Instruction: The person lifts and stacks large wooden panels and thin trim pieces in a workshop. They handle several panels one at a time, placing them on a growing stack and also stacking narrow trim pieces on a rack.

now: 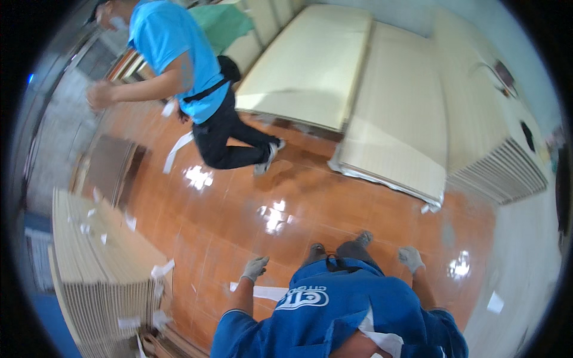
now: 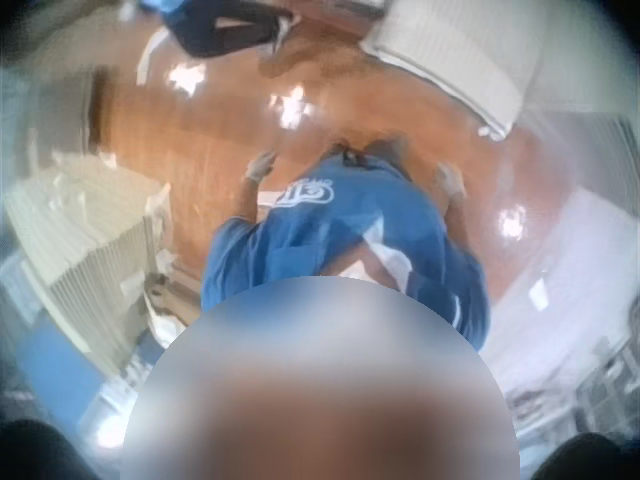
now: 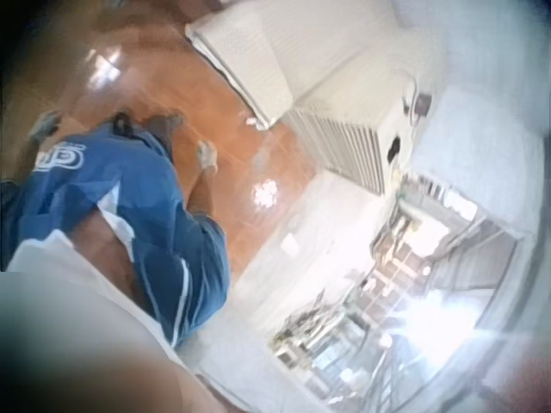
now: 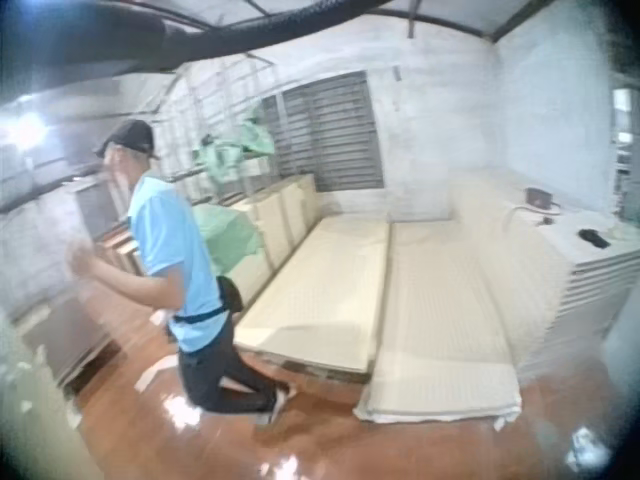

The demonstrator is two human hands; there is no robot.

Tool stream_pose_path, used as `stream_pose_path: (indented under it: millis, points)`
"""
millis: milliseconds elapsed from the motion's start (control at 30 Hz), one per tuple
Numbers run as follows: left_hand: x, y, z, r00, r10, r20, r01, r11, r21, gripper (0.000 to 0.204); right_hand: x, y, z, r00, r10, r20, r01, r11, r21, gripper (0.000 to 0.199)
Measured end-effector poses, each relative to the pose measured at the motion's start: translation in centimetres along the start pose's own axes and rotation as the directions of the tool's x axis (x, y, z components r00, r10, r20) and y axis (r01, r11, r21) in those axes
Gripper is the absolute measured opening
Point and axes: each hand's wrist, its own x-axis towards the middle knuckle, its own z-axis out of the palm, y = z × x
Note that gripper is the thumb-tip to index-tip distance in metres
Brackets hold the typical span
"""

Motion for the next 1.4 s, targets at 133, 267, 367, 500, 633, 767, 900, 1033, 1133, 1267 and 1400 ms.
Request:
stream_pose_path:
  millis: [133, 267, 367, 500, 633, 767, 900, 1033, 1133, 1267, 1400]
  points:
    - [-0.2, -4.9, -0.3, 0.999, -0.021, -0.04, 0.009, 0.956, -0.293, 0.057, 1.3, -0.3, 1.8, 0.974, -0.081, 0.211, 0.021, 0.962, 0.271, 0.022]
    - [-0.3, -6.1, -0.1, 0.999, 0.014, -0.048, -0.022, 0.985, -0.174, 0.058, 0.9, -1.5, 3.5, 0.983, 0.058, 0.175, -0.02, 0.976, -0.215, 0.026]
    - [-0.1, -6.8, -0.3, 0.996, 0.036, -0.087, -0.052, 0.979, -0.196, 0.058, 0.3, -2.2, 4.4, 0.959, -0.098, 0.267, 0.201, 0.897, -0.394, 0.028]
    - [0.1, -8.2, -0.9, 0.993, 0.045, -0.112, -0.074, 0.961, -0.267, 0.056, 0.5, -3.6, 5.7, 0.939, -0.176, 0.296, 0.285, 0.88, -0.381, 0.03]
    - [0.4, -8.8, -0.9, 0.994, -0.005, -0.106, -0.032, 0.938, -0.346, 0.054, 1.2, -5.3, 7.4, 0.972, 0.054, 0.23, -0.024, 0.991, -0.133, 0.029]
    - [0.8, -8.6, -0.6, 0.998, -0.006, -0.065, -0.02, 0.919, -0.394, 0.052, 1.6, -5.9, 8.5, 0.978, 0.057, 0.202, -0.054, 0.998, -0.02, 0.028]
    - [1.6, -8.8, -0.4, 0.997, 0.077, -0.024, -0.08, 0.907, -0.413, 0.04, 1.0, -4.3, 8.1, 0.982, 0.097, 0.162, -0.107, 0.993, 0.048, 0.02]
    - [3.0, -8.3, -0.5, 0.99, 0.137, 0.025, -0.121, 0.933, -0.34, 0.032, 0.4, -2.2, 7.2, 0.991, 0.116, 0.066, -0.115, 0.993, -0.014, 0.021]
    - [3.6, -7.0, -0.6, 0.988, 0.134, 0.078, -0.105, 0.949, -0.297, 0.03, -0.4, -1.3, 6.6, 0.992, 0.111, 0.063, -0.107, 0.993, -0.058, 0.014]
    - [3.5, -4.5, -0.7, 0.983, 0.126, 0.13, -0.095, 0.971, -0.221, 0.036, -1.5, -1.3, 6.8, 0.981, 0.191, 0.035, -0.189, 0.98, -0.052, 0.012]
    - [3.5, -2.2, -0.8, 0.982, 0.143, 0.12, -0.119, 0.976, -0.184, 0.04, -2.2, -1.5, 8.4, 0.99, 0.114, -0.087, -0.127, 0.979, -0.162, 0.011]
